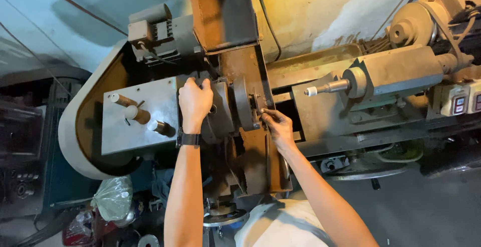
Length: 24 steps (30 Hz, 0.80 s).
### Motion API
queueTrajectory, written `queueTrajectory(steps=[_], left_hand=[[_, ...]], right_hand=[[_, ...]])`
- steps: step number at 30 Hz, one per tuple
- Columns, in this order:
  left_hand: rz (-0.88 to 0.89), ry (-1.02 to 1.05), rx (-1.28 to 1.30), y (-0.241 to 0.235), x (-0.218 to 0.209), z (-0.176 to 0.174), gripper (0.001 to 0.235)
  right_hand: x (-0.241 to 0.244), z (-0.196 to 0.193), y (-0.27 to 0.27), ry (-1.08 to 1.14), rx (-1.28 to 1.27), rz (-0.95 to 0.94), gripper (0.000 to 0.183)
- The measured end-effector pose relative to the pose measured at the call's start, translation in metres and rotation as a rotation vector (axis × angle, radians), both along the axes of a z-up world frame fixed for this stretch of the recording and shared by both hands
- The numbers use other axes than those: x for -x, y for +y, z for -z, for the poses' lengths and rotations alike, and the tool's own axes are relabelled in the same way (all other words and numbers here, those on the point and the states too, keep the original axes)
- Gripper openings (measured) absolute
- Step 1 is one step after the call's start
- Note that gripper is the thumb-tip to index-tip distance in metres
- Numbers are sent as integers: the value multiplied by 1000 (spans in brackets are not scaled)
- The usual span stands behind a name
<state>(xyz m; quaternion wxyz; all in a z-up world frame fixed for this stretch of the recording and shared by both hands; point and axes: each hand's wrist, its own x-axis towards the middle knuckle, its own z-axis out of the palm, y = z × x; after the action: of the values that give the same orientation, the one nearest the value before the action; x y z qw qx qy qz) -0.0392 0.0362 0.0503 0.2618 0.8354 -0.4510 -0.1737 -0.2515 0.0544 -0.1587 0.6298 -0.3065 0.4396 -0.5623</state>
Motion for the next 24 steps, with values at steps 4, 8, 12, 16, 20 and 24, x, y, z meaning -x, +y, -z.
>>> queueTrajectory(steps=[4, 8, 12, 16, 20, 24], left_hand=[[2, -54, 54, 12, 13, -4, 49], [33, -141, 324, 47, 35, 0, 44], [33, 15, 535, 66, 46, 5, 48], [81, 38, 498, 56, 36, -2, 53], [-31, 76, 281, 42, 25, 8, 56], [-53, 3, 434, 51, 36, 4, 48]], right_hand=[[19, 3, 5, 85, -25, 78, 23], [22, -24, 11, 89, -4, 81, 19], [13, -44, 6, -2, 6, 76, 19], [3, -45, 4, 11, 26, 25, 18], [1, -46, 9, 62, -6, -11, 19], [0, -61, 13, 137, -19, -21, 20]])
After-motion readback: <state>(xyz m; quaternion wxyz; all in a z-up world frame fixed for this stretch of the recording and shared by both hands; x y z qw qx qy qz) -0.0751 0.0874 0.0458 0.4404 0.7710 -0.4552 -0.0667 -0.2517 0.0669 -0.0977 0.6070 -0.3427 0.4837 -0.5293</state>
